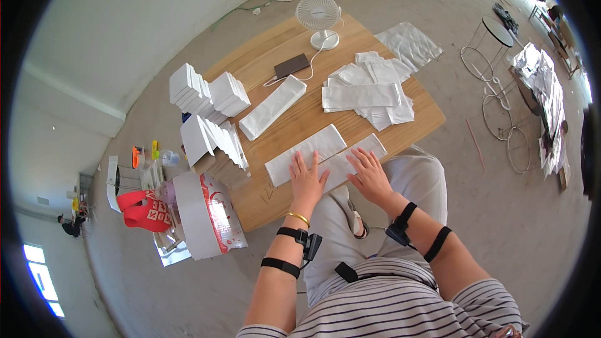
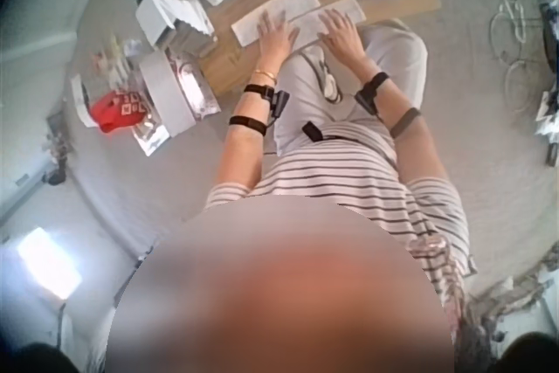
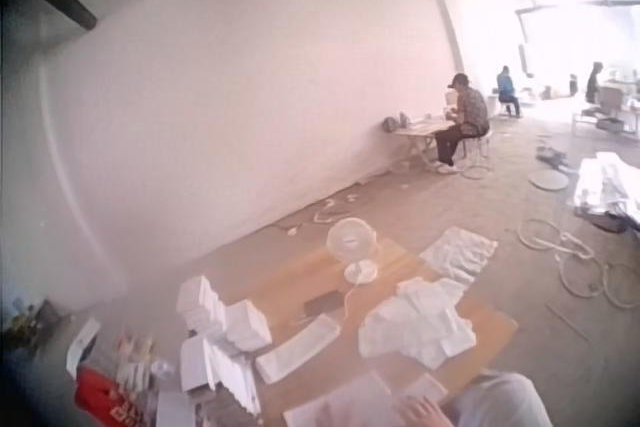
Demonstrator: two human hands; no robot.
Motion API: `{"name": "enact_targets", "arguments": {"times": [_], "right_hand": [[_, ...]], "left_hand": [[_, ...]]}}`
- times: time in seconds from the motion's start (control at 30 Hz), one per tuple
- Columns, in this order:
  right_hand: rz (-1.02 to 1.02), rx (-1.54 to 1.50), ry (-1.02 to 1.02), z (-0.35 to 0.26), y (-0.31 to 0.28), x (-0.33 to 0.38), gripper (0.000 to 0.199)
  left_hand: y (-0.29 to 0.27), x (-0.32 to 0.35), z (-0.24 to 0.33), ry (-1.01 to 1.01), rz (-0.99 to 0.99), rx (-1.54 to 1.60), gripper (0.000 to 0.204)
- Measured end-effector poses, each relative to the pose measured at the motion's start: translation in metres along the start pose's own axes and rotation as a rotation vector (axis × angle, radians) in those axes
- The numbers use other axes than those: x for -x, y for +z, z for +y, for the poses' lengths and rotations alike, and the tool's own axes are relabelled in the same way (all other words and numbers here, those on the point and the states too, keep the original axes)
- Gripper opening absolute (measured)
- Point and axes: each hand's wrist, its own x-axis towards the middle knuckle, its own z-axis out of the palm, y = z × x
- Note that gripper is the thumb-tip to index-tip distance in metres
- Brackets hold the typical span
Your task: The person is precisely folding long strips of white fabric or protective material on a wooden table.
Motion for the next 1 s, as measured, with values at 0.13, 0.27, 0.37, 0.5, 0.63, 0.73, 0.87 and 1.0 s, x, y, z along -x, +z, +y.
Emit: {"name": "enact_targets", "arguments": {"times": [0.13,0.27,0.37,0.5,0.63,0.73,0.87,1.0], "right_hand": [[-0.05,-0.012,-0.037,-0.003,0.008,-0.024,0.054],[-0.087,0.157,-0.082,-0.009,0.028,-0.044,0.061],[-0.127,0.235,-0.044,-0.013,0.041,-0.052,0.064],[-0.113,0.271,-0.081,-0.015,0.052,-0.058,0.066],[-0.07,0.281,-0.08,-0.021,0.048,-0.065,0.063],[0.024,0.204,-0.065,-0.018,0.048,-0.069,0.059],[-0.003,0.212,-0.1,-0.016,0.048,-0.073,0.056],[0.002,0.175,-0.145,-0.015,0.046,-0.074,0.056]], "left_hand": [[0.004,0.007,-0.013,0.037,0.052,-0.002,0.07],[0.005,0.006,-0.014,0.057,0.064,0.023,0.07],[0.005,0.004,-0.014,0.057,0.052,0.029,0.07],[0.005,0.002,-0.018,0.039,0.049,0.026,0.069],[0.004,0.0,-0.021,0.025,0.048,0.022,0.068],[0.004,-0.002,-0.021,0.012,0.036,-0.016,0.068],[0.006,-0.004,-0.029,0.016,0.083,-0.054,0.068],[0.006,-0.007,-0.032,-0.01,0.05,-0.072,0.07]]}}
